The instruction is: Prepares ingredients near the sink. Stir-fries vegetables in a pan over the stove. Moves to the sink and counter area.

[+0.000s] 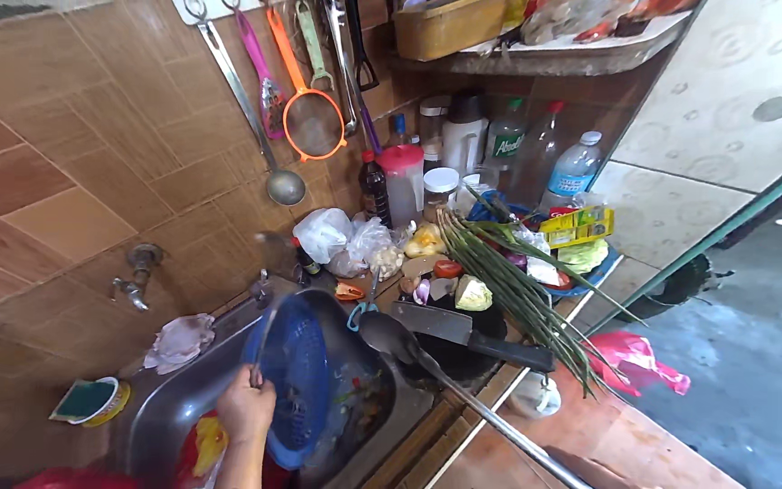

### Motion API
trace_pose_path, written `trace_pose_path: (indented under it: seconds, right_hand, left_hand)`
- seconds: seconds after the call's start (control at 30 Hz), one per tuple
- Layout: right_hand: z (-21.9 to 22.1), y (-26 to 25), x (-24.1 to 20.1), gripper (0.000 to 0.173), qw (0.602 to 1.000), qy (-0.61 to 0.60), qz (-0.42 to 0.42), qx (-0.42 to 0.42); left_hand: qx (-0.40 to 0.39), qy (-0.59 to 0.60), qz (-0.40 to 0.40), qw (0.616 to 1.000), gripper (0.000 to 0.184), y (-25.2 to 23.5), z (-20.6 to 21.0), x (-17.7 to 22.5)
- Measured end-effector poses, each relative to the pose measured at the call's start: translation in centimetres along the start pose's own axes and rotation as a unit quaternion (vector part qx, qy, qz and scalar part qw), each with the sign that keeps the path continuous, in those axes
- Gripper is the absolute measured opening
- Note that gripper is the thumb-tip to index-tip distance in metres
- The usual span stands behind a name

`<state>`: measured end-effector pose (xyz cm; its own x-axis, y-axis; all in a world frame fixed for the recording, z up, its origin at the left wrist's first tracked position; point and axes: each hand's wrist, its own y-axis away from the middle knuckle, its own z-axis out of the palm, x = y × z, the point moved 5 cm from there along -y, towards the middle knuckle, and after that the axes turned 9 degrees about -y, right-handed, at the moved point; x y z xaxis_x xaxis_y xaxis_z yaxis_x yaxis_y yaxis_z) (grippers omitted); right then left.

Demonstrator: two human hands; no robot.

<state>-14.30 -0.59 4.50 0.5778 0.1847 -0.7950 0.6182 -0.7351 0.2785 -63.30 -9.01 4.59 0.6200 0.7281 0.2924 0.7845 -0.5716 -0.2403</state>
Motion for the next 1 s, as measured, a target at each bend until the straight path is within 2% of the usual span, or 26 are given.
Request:
trace_pose_path:
  seconds: [0.1, 0.17, 0.27, 0.37, 0.5, 0.63, 0.77, 0.83, 0.9, 1.0]
  right_hand:
    - [0.3, -1.9, -3.0, 0.047, 0.998, 0.047, -0.019, -0.026]
    - [1.0, -3.9, -4.9, 0.047, 0.995, 0.084, -0.032, -0.035]
    - [2.8, -6.8, -8.5, 0.052, 0.992, 0.120, -0.018, -0.040]
    - [5.2, -8.8, -11.4, 0.064, 0.983, 0.157, 0.041, -0.091]
    - [7.0, -9.0, -11.2, 0.069, 0.968, 0.206, 0.024, -0.139]
    - [5.3, -6.9, -9.7, 0.069, 0.959, 0.253, 0.013, -0.129]
    - [2.6, -4.0, -6.0, 0.055, 0.974, 0.189, 0.073, -0.100]
    - [1.6, -2.4, -3.4, 0.051, 0.983, 0.124, 0.104, -0.090]
    - [1.1, -0.7, -0.9, 0.048, 0.990, 0.059, 0.102, -0.072]
    - [0.5, 1.8, 1.2, 0.045, 0.998, -0.003, 0.059, -0.033]
  left_hand:
    - [0.140, -0.044, 0.179, 0.973, 0.002, 1.1, -3.2, 2.2]
    - [0.189, -0.051, 0.252, 0.948, 0.003, 1.1, -5.1, 3.2]
    - [0.200, -0.042, 0.286, 0.936, 0.007, 1.2, -7.7, 4.8]
    - [0.225, -0.034, 0.302, 0.926, 0.012, 1.7, -9.6, 5.8]
    - [0.286, -0.022, 0.320, 0.903, 0.018, 2.0, -10.9, 5.9]
    - [0.283, -0.043, 0.284, 0.915, 0.016, 1.3, -9.6, 4.5]
    - [0.165, -0.016, 0.168, 0.972, 0.010, 0.3, -4.5, 0.6]
    - [0.069, 0.014, 0.066, 0.995, 0.017, -0.2, -0.9, -2.1]
    - [-0.002, 0.024, -0.026, 0.999, 0.023, -0.5, 2.6, -4.9]
    - [-0.040, -0.014, -0.081, 0.996, 0.046, -0.5, 6.4, -8.4]
